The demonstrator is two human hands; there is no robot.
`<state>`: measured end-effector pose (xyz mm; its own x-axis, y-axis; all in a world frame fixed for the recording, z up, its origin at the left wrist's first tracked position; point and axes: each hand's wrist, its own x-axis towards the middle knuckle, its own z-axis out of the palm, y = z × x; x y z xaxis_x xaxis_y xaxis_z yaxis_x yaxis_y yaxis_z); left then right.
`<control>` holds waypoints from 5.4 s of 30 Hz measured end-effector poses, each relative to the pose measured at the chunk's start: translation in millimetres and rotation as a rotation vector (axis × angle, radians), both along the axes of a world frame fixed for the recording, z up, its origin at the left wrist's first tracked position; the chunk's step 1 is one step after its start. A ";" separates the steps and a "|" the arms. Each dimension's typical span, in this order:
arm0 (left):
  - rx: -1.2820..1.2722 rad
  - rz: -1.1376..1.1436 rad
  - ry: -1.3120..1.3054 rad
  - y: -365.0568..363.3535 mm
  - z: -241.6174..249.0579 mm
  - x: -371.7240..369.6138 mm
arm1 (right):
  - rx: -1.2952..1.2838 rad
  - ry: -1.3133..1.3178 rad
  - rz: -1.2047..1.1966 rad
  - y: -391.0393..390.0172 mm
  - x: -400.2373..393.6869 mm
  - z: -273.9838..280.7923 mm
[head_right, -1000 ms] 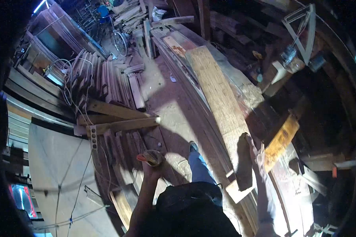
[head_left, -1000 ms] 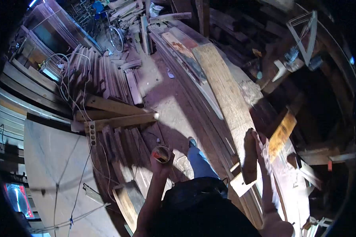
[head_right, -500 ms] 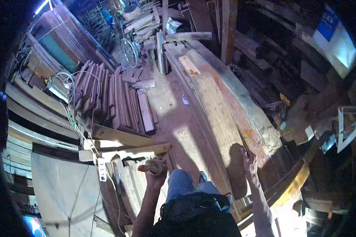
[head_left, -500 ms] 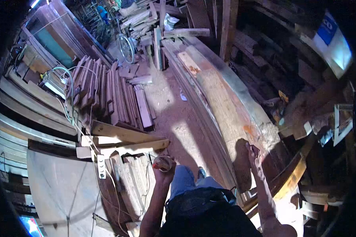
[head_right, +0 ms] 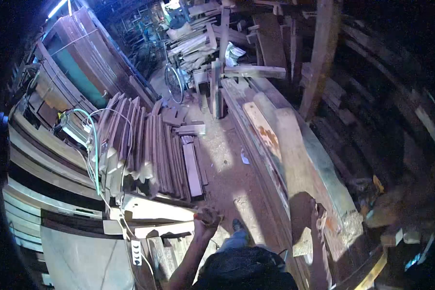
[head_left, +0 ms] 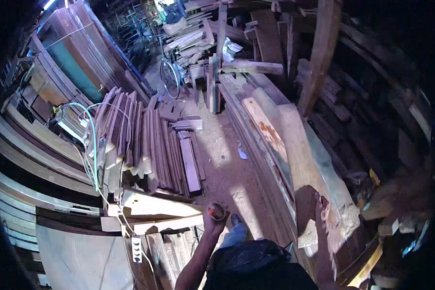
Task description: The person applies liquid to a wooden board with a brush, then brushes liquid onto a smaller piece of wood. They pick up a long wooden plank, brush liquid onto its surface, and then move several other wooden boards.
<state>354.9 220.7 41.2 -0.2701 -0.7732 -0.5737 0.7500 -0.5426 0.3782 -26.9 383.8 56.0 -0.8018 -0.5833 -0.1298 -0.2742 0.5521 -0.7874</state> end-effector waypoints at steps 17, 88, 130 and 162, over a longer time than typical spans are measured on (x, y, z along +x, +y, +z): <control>-0.168 -0.443 0.325 -311.6 -38.5 -112.2 | -0.094 -0.072 -0.441 -128.7 -7.0 -87.8; 0.055 -1.416 0.020 -538.7 -74.1 -329.9 | -0.120 0.095 -0.616 -575.8 90.3 75.3; 0.143 -1.361 -0.147 -588.2 -62.6 -300.8 | -0.077 0.222 -0.510 -621.4 95.7 79.9; 0.166 -1.536 -0.050 -576.3 -77.0 -317.8 | -0.055 0.326 -0.524 -583.2 88.7 84.0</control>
